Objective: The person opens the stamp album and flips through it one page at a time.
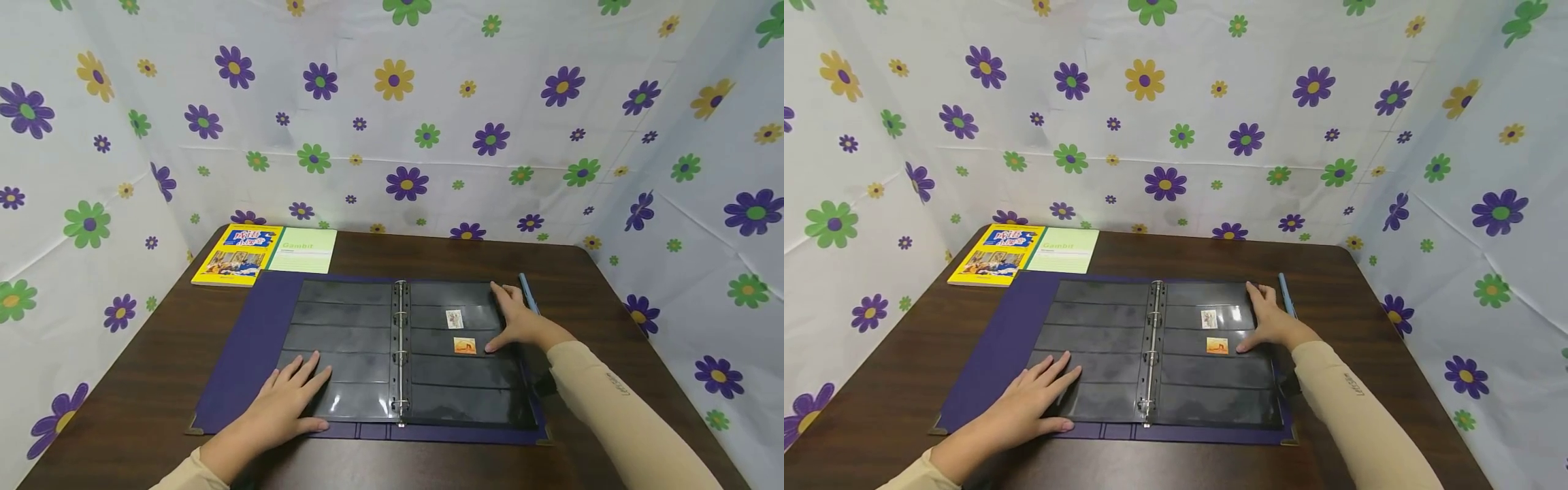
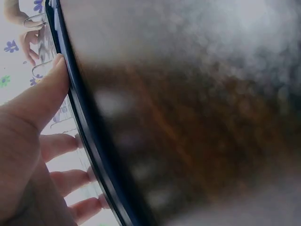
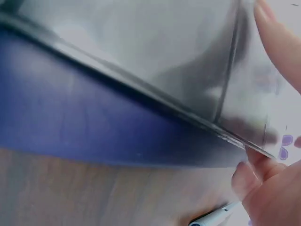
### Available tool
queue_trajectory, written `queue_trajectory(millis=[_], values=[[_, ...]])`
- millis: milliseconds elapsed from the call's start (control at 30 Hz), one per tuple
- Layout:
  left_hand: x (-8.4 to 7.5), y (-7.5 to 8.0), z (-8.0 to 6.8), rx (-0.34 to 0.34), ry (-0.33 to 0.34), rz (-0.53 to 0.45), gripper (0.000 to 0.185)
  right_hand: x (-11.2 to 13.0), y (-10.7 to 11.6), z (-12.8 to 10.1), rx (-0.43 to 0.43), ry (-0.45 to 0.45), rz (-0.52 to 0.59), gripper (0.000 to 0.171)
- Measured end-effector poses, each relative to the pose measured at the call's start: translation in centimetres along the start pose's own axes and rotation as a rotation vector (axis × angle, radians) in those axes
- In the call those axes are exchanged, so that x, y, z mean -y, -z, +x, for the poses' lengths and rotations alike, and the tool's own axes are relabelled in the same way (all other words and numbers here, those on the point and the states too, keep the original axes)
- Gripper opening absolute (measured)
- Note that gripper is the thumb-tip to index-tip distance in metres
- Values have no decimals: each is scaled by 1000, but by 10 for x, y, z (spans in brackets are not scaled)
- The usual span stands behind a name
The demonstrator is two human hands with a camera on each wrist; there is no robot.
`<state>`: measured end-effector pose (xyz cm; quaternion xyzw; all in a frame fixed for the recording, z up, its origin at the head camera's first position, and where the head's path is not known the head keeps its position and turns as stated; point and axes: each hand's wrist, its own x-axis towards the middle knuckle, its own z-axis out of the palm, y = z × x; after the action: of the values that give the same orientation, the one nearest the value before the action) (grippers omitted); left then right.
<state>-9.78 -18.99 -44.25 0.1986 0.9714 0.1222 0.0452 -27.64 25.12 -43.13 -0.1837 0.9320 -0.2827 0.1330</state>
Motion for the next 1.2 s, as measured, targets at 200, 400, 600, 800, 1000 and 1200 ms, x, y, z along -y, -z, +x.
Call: queue_trajectory(millis=[200, 400, 600, 800, 1000, 1200], values=[[0, -1, -2, 6, 1, -12, 81, -2, 7, -19, -43, -106, 279, 107], [-1, 1, -3, 38, 7, -24, 81, -9, 2, -46, 61, -141, 383, 62], [-1, 4, -3, 23, -4, -24, 80, -3, 2, -60, 91, -174, 496, 42], [-1, 4, -3, 25, -14, -19, 79, 25, 19, -61, 2, -181, 553, 45], [-2, 6, -3, 38, -13, -15, 79, 66, 38, -57, -67, -124, 554, 43], [-2, 7, -3, 51, -5, -20, 80, 115, 54, -47, -141, -29, 472, 42]])
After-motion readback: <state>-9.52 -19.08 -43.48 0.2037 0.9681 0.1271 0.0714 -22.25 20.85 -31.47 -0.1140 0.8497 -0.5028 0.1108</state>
